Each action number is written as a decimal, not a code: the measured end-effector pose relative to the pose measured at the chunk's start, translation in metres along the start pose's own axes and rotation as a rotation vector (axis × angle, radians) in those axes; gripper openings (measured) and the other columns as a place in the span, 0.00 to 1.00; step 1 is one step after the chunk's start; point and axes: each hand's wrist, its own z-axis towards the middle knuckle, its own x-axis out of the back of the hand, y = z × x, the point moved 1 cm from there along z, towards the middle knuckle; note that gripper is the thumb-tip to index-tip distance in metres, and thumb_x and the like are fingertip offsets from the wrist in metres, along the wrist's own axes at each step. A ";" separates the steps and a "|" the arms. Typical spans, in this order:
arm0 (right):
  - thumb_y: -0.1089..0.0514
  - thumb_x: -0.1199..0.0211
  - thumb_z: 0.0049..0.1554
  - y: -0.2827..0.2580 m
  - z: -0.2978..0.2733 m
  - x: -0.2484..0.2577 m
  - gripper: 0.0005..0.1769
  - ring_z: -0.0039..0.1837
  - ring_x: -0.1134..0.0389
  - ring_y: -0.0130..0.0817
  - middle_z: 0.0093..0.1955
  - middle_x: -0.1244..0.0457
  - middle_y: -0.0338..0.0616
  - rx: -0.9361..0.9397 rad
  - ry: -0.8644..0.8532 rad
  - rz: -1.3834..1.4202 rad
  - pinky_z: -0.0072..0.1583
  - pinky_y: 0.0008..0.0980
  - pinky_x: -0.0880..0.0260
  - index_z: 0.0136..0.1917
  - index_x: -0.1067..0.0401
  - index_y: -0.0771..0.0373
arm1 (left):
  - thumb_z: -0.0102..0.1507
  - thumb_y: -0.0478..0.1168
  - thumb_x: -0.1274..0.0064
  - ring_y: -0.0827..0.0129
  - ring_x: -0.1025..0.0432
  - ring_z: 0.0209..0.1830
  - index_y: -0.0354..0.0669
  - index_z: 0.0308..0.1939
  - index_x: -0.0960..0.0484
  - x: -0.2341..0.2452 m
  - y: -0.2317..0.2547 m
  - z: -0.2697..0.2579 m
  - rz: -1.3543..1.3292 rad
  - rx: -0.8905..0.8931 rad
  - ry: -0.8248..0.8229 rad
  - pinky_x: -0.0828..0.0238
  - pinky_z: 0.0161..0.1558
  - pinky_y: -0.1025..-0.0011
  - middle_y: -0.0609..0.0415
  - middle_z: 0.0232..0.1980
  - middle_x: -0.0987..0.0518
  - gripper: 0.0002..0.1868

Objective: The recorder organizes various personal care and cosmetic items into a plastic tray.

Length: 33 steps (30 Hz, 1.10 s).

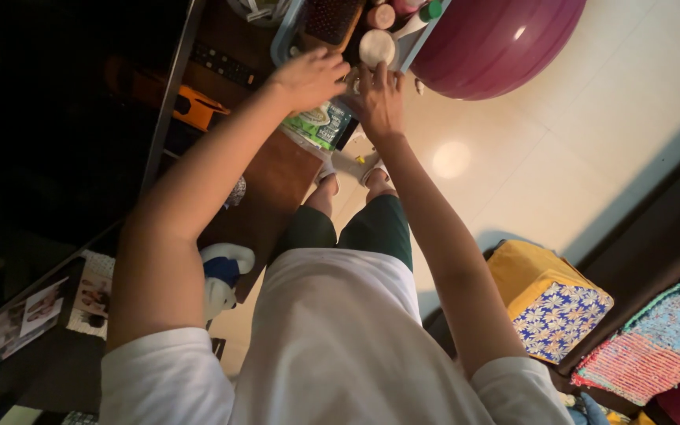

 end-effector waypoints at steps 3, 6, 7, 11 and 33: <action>0.47 0.25 0.52 -0.007 0.002 0.005 0.40 0.62 0.36 0.50 0.62 0.40 0.58 0.026 0.051 0.024 0.66 0.54 0.47 0.70 0.36 0.68 | 0.51 0.46 0.35 0.65 0.37 0.71 0.53 0.55 0.18 0.061 -0.014 -0.018 -0.004 -0.032 -0.192 0.45 0.70 0.60 0.57 0.64 0.27 0.27; 0.48 0.27 0.51 -0.013 0.000 0.020 0.36 0.61 0.36 0.49 0.59 0.39 0.56 0.047 0.110 -0.030 0.66 0.53 0.46 0.68 0.32 0.65 | 0.50 0.44 0.41 0.70 0.35 0.65 0.58 0.50 0.17 0.018 0.003 -0.013 0.139 0.045 0.213 0.44 0.63 0.61 0.60 0.68 0.26 0.22; 0.48 0.27 0.51 -0.013 -0.001 0.023 0.36 0.61 0.36 0.49 0.59 0.39 0.56 0.049 0.110 -0.032 0.66 0.53 0.46 0.68 0.32 0.65 | 0.50 0.44 0.41 0.70 0.35 0.65 0.58 0.50 0.17 -0.004 0.012 -0.008 0.139 0.047 0.215 0.44 0.63 0.61 0.60 0.68 0.26 0.22; 0.51 0.29 0.56 -0.014 -0.008 0.025 0.28 0.61 0.36 0.47 0.58 0.38 0.52 0.062 0.136 -0.051 0.66 0.53 0.45 0.66 0.29 0.63 | 0.65 0.46 0.45 0.64 0.34 0.68 0.49 0.47 0.14 0.045 0.016 -0.002 -0.024 0.077 -0.080 0.52 0.76 0.55 0.58 0.56 0.19 0.10; 0.58 0.35 0.56 -0.013 -0.018 0.016 0.25 0.61 0.36 0.48 0.57 0.38 0.50 0.029 0.171 0.023 0.69 0.54 0.47 0.66 0.34 0.64 | 0.65 0.36 0.45 0.62 0.23 0.56 0.46 0.41 0.15 0.010 0.006 -0.015 0.027 -0.017 0.317 0.43 0.77 0.56 0.53 0.51 0.17 0.04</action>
